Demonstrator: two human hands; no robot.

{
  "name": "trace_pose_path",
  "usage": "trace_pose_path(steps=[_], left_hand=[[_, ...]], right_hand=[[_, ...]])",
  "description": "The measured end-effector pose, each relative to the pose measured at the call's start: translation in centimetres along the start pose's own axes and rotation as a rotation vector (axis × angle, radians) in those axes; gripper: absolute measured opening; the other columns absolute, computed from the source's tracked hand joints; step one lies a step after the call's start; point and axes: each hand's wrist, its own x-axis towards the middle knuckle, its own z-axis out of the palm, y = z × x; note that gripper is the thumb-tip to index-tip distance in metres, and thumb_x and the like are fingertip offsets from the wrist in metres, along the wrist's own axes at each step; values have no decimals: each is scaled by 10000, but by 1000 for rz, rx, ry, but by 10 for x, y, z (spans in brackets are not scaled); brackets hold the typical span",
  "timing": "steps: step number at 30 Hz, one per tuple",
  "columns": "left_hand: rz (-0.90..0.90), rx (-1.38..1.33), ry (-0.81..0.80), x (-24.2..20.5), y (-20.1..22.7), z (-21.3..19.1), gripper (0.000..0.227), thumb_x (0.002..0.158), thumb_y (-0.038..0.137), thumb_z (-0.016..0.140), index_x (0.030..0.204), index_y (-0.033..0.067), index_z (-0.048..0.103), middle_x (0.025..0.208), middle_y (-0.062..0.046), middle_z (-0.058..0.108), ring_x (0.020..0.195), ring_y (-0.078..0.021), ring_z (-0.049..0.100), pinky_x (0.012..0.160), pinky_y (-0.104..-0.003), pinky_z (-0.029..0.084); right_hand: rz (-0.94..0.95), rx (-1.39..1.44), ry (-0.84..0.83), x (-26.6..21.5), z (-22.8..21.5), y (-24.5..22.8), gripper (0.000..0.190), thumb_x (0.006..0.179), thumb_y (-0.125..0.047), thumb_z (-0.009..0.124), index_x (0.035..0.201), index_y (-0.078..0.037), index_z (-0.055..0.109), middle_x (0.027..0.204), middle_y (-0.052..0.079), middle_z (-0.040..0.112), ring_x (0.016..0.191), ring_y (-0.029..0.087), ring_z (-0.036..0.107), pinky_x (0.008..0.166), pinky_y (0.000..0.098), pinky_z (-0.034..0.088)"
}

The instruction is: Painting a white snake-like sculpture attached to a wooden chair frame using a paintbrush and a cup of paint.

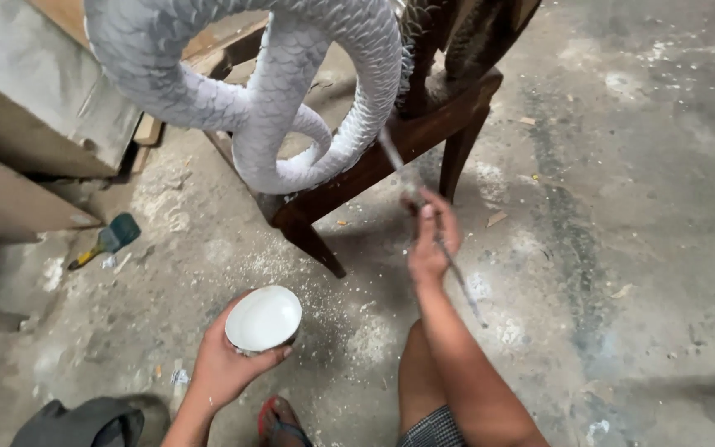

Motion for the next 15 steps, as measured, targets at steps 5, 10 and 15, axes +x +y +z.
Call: trace_pose_path(steps=[5, 10, 15], left_hand=[[13, -70, 33, -7, -1, 8, 897, 505, 26, 942, 1345, 12, 627, 1180, -119, 794, 1054, -222, 762, 962, -346, 576], [-28, -142, 43, -20, 14, 18, 878, 521, -11, 916, 1347, 18, 623, 1195, -128, 785, 1073, -236, 763, 964, -362, 590], [10, -162, 29, -24, 28, 22, 848, 519, -25, 899, 1324, 31, 638, 1189, -117, 780, 1086, -234, 748, 982, -367, 574]], right_hand=[[151, 57, -144, -26, 0, -4, 248, 1059, -176, 534, 1218, -21, 646, 1047, 138, 759, 970, 222, 734, 914, 340, 602], [69, -44, -120, 8, 1, -33, 217, 1056, -152, 516, 1144, -11, 656, 1147, 155, 729, 932, 245, 761, 867, 349, 628], [-238, -199, -166, 12, 7, -54, 259, 1070, -184, 535, 1247, -18, 626, 1170, 147, 704, 1039, 238, 705, 916, 349, 600]])
